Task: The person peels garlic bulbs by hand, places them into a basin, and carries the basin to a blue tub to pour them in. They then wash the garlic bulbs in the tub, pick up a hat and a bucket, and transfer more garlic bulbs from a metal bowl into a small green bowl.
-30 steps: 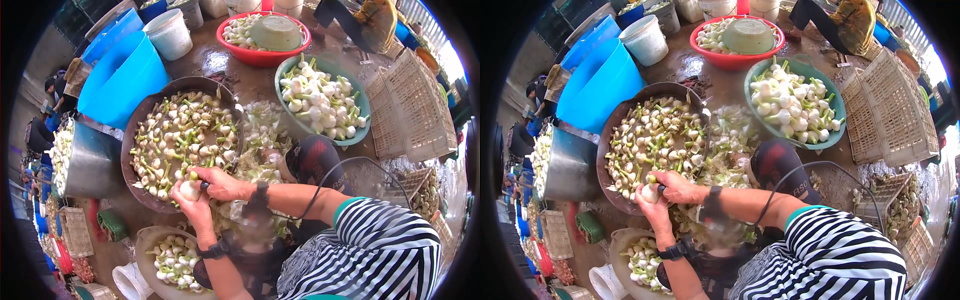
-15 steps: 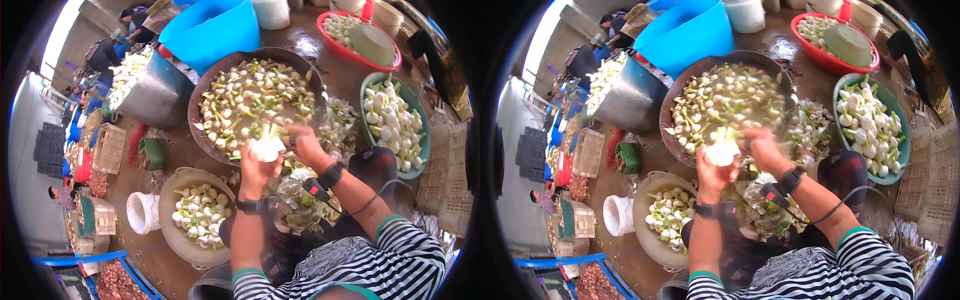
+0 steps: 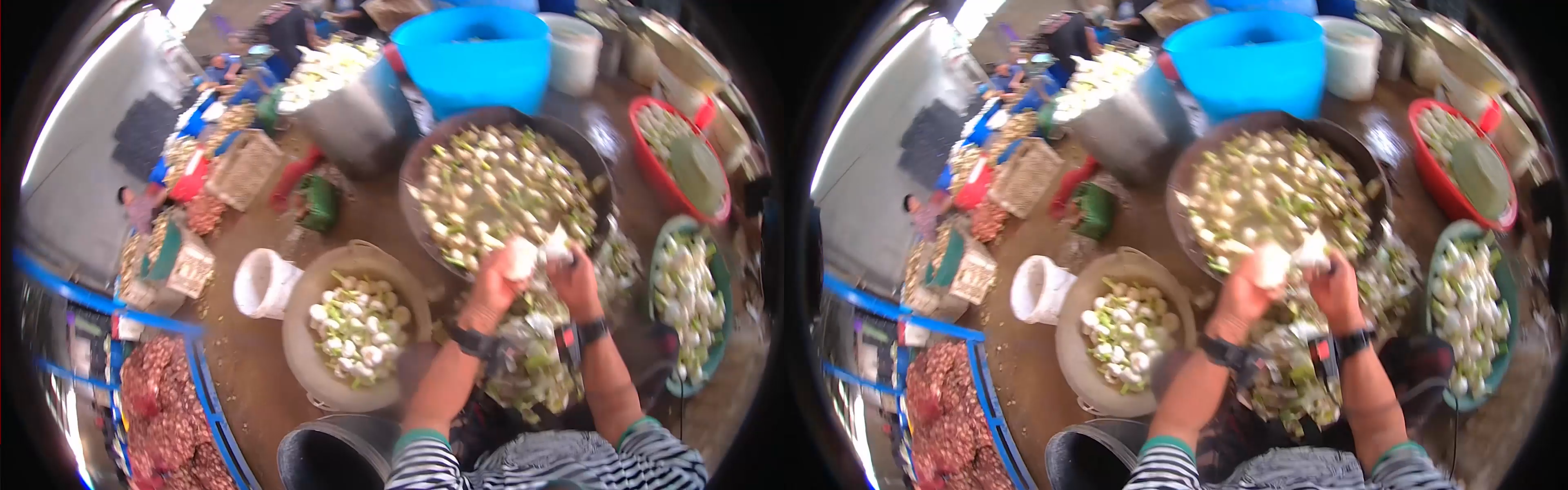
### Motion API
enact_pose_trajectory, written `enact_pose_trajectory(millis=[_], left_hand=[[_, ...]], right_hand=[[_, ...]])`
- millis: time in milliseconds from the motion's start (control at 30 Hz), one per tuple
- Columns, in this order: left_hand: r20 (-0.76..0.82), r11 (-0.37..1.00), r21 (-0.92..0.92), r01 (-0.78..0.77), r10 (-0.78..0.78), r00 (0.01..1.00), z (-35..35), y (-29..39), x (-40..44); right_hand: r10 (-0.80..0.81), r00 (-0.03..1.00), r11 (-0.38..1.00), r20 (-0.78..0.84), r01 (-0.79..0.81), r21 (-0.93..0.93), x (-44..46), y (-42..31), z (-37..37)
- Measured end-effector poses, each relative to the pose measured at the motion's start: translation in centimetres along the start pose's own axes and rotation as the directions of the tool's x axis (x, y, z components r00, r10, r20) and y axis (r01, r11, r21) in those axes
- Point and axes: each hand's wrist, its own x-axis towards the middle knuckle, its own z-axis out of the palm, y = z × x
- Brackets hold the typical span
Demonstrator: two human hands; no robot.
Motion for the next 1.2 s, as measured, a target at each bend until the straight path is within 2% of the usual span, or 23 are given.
enact_pose_trajectory(millis=[33, 67, 100, 133, 167, 200, 267, 367, 467, 533, 600, 667, 767, 833, 867, 900, 933, 1000, 1033, 1067, 1133, 1167, 1200], left_hand=[[-0.103, 0.996, -0.076, -0.04, 0.032, 0.994, 1.9, 0.8, -0.8], [0.084, 0.988, -0.146, 0.044, -0.032, 0.996, 1.8, 1.8, -1.3], [0.117, 0.994, -0.111, -0.006, 0.019, 0.993, 1.6, 2.1, -1.4], [0.205, 0.997, -0.073, -0.038, 0.052, 0.977, 1.4, 2.3, -1.2], [0.093, 0.998, 0.006, -0.064, 0.063, 0.994, 1.9, 2.4, -1.2], [-0.022, 0.992, 0.095, -0.084, 0.086, 0.996, 2.4, 2.3, -1.3], [-0.048, 0.944, 0.288, -0.164, 0.185, 0.982, 2.5, 1.7, -1.1], [-0.081, 0.758, 0.61, -0.233, 0.352, 0.933, 2.3, 0.8, -0.8], [0.028, 0.485, 0.814, -0.32, 0.517, 0.856, 2.4, -0.4, -0.3], [0.143, 0.273, 0.887, -0.373, 0.605, 0.784, 2.2, -0.7, -0.3], [0.149, 0.248, 0.899, -0.361, 0.601, 0.785, 2.2, -0.8, -0.6], [0.168, 0.2, 0.916, -0.347, 0.595, 0.786, 2.0, -0.8, -0.7], [0.003, 0.485, 0.826, -0.287, 0.506, 0.863, 1.7, -0.5, -0.4], [-0.073, 0.698, 0.675, -0.24, 0.386, 0.92, 2.5, 0.2, -0.8], [-0.1, 0.786, 0.583, -0.207, 0.322, 0.941, 2.9, 0.6, -0.9], [-0.083, 0.844, 0.496, -0.204, 0.28, 0.956, 1.5, 0.8, -0.3], [-0.041, 0.919, 0.353, -0.175, 0.202, 0.979, 1.6, 0.9, -0.5], [0.085, 0.996, 0.054, -0.075, 0.07, 0.994, 1.9, 1.2, -0.8], [0.15, 0.997, -0.016, -0.07, 0.072, 0.986, -0.5, 1.0, 0.1], [0.119, 0.989, -0.123, -0.083, 0.098, 0.988, 0.0, 1.6, 0.0], [0.053, 0.936, -0.33, -0.118, 0.143, 0.988, 0.8, 2.8, -0.3], [0.015, 0.938, -0.299, -0.173, 0.186, 0.983, 0.6, 3.3, -0.2], [0.037, 0.953, -0.258, -0.161, 0.176, 0.984, 0.5, 3.4, -0.1]], right_hand=[[0.312, 0.948, 0.693, -0.059, -0.185, 0.696, 0.8, 0.4, -2.2], [0.369, 0.904, 0.773, -0.214, -0.171, 0.611, 1.2, -0.5, -2.3], [0.228, 0.912, 0.959, -0.341, -0.271, -0.085, 0.2, 1.4, -4.6], [0.146, 0.964, 0.644, -0.224, -0.264, -0.718, -1.4, 0.9, -3.4], [0.089, 0.996, 0.303, 0.001, -0.026, -0.953, -2.9, 0.1, -2.3], [0.138, 0.963, -0.085, 0.229, 0.242, -0.966, -3.7, -0.5, -1.3], [0.116, 0.986, 0.402, 0.118, 0.062, -0.913, -3.4, -1.3, 0.5], [-0.076, 0.995, 0.73, 0.064, 0.099, -0.676, -2.2, -6.2, 4.9], [-0.164, 0.968, 0.446, 0.188, 0.243, -0.861, -1.5, -6.5, 6.1], [-0.144, 0.974, 0.335, 0.174, 0.213, -0.918, -1.8, -6.7, 6.7], [-0.088, 0.98, 0.286, 0.179, 0.197, -0.938, -2.0, -6.5, 6.9], [-0.111, 0.986, 0.274, 0.123, 0.15, -0.95, -2.1, -5.9, 7.2], [-0.149, 0.985, 0.279, 0.092, 0.131, -0.951, -2.4, -6.1, 7.3], [-0.219, 0.969, 0.318, 0.112, 0.179, -0.931, -2.2, -5.8, 7.0], [-0.07, 0.997, 0.673, 0.007, 0.053, -0.738, -2.2, -5.9, 6.7], [0.113, 0.993, 0.899, -0.035, -0.117, -0.421, -2.3, -5.9, 6.3], [0.296, 0.955, 0.954, -0.002, -0.296, -0.041, -2.5, -6.0, 5.9], [0.288, 0.943, 0.878, 0.165, -0.329, 0.348, -3.4, -5.1, 4.8], [0.264, 0.933, 0.785, 0.244, -0.355, 0.508, -3.9, -5.1, 4.2], [0.228, 0.921, 0.661, 0.316, -0.384, 0.645, -4.6, -5.3, 3.7], [0.118, 0.952, 0.743, 0.283, -0.273, 0.611, -6.5, -6.9, 2.8], [0.112, 0.969, 0.922, 0.221, -0.184, 0.34, -7.5, -7.1, 2.0], [0.42, 0.904, 0.907, 0.085, -0.42, -0.014, -7.7, -6.2, 0.7]])
